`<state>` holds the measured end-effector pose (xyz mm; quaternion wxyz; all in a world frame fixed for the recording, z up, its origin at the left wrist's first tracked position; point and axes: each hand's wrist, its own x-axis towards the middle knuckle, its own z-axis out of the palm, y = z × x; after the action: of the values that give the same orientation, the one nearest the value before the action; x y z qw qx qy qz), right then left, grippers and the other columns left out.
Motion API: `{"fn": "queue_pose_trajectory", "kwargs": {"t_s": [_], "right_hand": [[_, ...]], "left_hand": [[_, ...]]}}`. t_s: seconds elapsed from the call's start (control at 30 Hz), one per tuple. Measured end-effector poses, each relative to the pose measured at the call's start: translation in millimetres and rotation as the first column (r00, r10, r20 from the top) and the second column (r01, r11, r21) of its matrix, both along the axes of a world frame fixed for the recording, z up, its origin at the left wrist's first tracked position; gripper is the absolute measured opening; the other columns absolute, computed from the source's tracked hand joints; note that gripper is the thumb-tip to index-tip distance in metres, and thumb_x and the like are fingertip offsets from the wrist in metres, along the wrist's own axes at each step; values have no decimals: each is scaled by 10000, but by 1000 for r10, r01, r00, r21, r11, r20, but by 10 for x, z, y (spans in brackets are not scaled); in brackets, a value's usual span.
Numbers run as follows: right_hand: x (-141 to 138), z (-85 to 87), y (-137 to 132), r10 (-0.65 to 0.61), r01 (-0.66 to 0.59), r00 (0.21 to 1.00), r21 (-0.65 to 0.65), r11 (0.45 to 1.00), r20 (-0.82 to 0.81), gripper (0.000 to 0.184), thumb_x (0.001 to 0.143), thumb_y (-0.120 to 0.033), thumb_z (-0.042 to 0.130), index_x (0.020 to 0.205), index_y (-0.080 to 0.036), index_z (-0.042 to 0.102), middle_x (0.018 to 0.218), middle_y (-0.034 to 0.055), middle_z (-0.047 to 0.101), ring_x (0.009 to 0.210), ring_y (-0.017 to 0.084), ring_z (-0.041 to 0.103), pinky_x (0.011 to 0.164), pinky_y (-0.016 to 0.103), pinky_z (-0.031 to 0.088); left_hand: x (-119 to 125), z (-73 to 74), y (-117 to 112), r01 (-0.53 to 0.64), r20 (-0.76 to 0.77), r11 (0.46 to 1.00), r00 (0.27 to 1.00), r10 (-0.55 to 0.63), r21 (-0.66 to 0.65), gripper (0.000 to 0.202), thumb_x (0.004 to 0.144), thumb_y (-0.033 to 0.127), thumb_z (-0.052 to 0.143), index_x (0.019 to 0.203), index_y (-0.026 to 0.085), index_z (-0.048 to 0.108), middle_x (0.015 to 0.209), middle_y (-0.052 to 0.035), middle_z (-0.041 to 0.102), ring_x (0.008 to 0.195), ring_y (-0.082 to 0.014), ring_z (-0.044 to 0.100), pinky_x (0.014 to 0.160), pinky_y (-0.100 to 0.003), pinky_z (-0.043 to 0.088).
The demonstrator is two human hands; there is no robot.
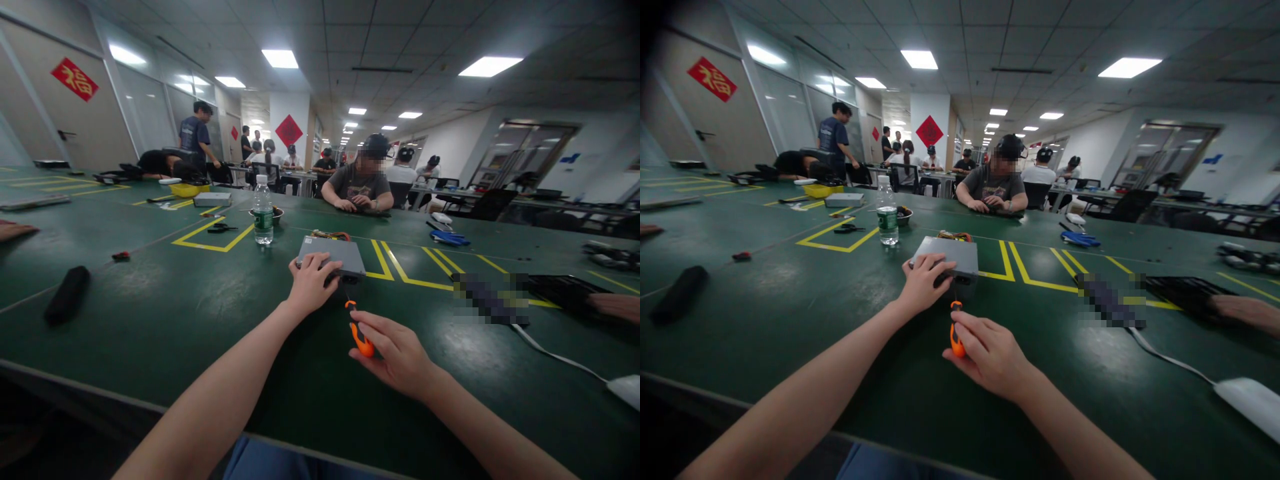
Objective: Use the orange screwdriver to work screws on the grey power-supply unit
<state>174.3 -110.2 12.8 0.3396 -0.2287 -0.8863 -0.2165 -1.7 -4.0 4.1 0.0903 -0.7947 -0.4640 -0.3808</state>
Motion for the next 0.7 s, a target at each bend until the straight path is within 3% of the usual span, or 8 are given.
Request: {"fn": "queue_pose_trajectory", "kwargs": {"t_s": [0.27,0.4,0.53,0.7], "right_hand": [[-81,9,-59,-53,44,992,79,996,114,192,867,-181,499,1055,-155,529,1076,156,627,827,164,633,702,299,515],[-135,-14,-86,-80,73,980,44,996,182,219,864,-153,452,1067,-131,533,1100,170,612,823,175,625,685,311,491],[-158,-7,-92,-102,103,979,5,995,178,186,830,-142,409,944,-139,556,1028,142,625,782,185,613,672,337,488],[-140,-31,-72,-147,147,974,12,989,175,238,853,-120,384,1031,-147,540,1088,153,579,912,204,594,741,340,503]], "left_hand": [[4,15,-5,0,2,1000,1000,0,-7,291,807,335,533,1097,349,554,1242,-19,510,1154,-246,387,912,-480,237],[11,22,-12,1,2,1000,1000,-1,-11,283,813,326,522,1093,348,560,1244,-21,509,1154,-253,386,912,-483,239],[16,16,-8,-6,3,1000,1000,6,-8,289,810,328,527,1096,346,557,1246,-24,510,1155,-250,388,911,-483,240],[20,10,2,-3,2,1000,1000,3,-6,299,807,328,529,1104,351,553,1243,-21,511,1154,-252,391,907,-484,242]]}}
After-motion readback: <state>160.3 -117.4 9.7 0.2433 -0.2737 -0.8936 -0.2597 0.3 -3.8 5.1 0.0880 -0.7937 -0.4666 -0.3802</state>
